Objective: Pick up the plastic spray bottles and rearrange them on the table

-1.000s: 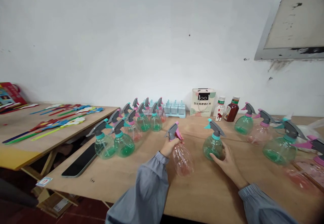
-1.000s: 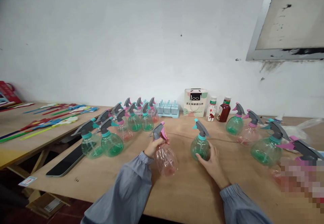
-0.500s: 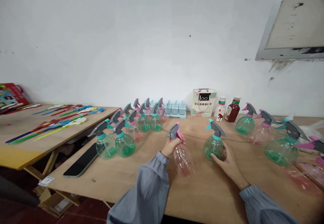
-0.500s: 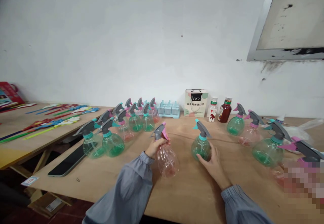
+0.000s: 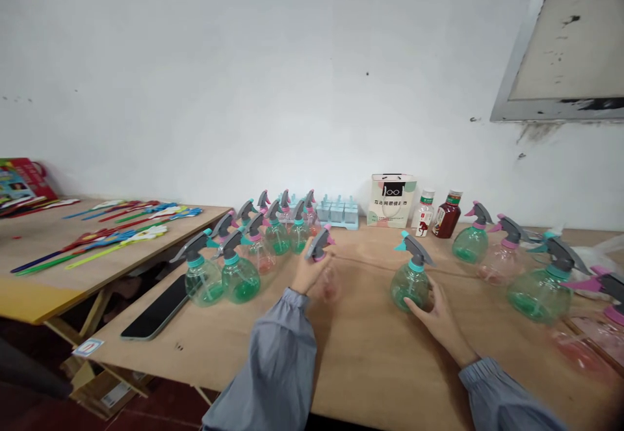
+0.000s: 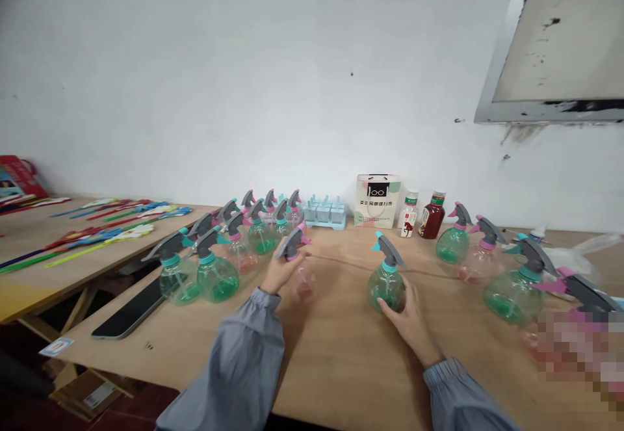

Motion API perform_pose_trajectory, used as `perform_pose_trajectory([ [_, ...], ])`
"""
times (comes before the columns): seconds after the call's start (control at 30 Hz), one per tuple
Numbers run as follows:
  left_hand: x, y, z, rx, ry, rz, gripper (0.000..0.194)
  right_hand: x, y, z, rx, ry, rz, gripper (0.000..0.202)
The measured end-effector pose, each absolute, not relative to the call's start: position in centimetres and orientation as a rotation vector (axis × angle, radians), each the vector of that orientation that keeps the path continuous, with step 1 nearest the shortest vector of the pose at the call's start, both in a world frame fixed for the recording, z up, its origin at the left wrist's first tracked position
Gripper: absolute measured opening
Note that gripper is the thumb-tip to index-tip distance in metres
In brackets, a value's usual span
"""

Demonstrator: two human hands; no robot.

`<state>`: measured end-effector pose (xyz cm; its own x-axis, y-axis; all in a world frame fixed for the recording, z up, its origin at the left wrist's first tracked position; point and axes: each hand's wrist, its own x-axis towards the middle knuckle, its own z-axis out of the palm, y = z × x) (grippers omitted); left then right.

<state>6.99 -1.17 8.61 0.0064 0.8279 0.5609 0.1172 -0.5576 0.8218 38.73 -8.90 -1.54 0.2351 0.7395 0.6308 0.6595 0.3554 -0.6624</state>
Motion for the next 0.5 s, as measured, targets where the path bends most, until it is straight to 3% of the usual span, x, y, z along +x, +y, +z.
perform_pose_trajectory([
  [0.17,2.7,0.9,8.6,1.724,1.260,1.794,0.034,38.4,-9.0,-1.3,-1.343,-1.437,0.078,0.066],
  [0.5,0.5,2.4,7.6,1.848,1.474,1.687,0.044,37.9,-9.5,-0.7,-1.352,-1.447,0.101,0.064],
])
